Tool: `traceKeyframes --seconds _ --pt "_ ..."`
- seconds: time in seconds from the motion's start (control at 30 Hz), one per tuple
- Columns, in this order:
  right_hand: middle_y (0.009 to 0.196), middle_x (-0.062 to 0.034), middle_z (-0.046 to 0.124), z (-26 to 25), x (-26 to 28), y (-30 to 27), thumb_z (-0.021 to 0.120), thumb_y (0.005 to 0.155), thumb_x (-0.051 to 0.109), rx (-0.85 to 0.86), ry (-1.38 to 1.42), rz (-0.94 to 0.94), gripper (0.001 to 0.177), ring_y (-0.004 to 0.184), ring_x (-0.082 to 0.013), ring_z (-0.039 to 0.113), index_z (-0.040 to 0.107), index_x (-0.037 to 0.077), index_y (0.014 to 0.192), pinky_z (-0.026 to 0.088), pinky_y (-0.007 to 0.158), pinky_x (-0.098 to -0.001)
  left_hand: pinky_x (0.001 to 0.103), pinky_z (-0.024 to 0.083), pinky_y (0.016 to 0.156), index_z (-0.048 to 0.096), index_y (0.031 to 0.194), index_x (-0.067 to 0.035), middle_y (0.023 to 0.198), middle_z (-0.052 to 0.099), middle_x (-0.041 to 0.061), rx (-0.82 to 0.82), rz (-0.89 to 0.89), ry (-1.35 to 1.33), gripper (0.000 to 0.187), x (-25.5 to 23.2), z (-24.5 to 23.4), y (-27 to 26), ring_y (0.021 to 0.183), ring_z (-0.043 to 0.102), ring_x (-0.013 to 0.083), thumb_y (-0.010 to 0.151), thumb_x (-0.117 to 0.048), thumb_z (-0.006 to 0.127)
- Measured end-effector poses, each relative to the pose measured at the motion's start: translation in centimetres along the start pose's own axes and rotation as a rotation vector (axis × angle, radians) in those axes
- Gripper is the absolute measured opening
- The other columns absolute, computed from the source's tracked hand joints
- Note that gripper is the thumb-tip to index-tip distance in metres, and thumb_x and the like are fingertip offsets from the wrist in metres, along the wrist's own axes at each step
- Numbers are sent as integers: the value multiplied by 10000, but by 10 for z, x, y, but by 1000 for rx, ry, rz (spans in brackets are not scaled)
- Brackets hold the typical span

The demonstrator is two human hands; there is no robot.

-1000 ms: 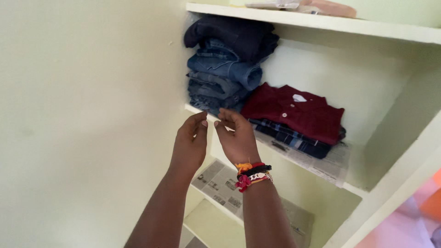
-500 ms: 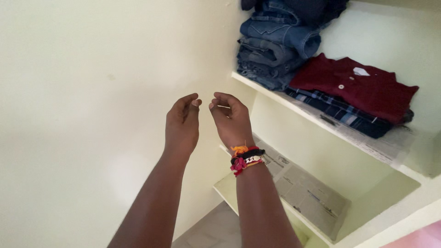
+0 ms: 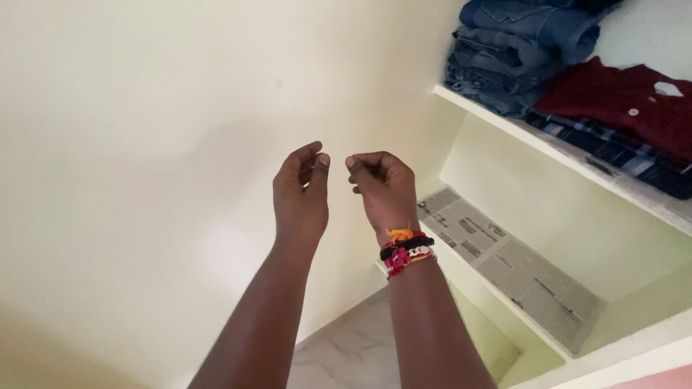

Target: The person picks up two folded shirts from a table and places them one by one onto a shelf inside a closet.

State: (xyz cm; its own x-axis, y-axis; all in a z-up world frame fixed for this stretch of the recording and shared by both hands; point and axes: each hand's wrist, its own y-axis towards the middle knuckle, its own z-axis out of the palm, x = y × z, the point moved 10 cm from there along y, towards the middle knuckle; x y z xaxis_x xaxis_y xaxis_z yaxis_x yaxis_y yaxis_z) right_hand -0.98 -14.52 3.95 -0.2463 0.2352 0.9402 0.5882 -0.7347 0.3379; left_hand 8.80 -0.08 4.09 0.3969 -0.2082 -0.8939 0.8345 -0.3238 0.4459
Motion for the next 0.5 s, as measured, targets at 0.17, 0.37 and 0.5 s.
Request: traceKeyframes --seconds 0.17,0.37,0.5 --pt "732 -29 671 29 -3 -17 809 874 164 -25 128 60 196 646 -100 620 648 57 838 523 602 -260 309 590 872 669 1247 -26 1120 730 98 -48 -25 -29 304 6 -31 -6 1010 695 161 960 -124 649" --pt "682 4 577 61 -4 -25 694 823 -16 28 219 24 168 591 -92 549 559 79 793 484 563 -263 275 605 853 678 1210 -6 1077 733 69 -50 7 -116 298 -3 -65 -3 975 706 131 913 -20 664" --pt "657 6 508 81 -9 -30 638 833 -55 68 222 91 206 562 -93 491 497 76 758 436 531 -267 267 638 721 721 1144 -10 940 750 69 -53 -111 -185 228 -10 -82 -9 832 714 109 927 -77 700"
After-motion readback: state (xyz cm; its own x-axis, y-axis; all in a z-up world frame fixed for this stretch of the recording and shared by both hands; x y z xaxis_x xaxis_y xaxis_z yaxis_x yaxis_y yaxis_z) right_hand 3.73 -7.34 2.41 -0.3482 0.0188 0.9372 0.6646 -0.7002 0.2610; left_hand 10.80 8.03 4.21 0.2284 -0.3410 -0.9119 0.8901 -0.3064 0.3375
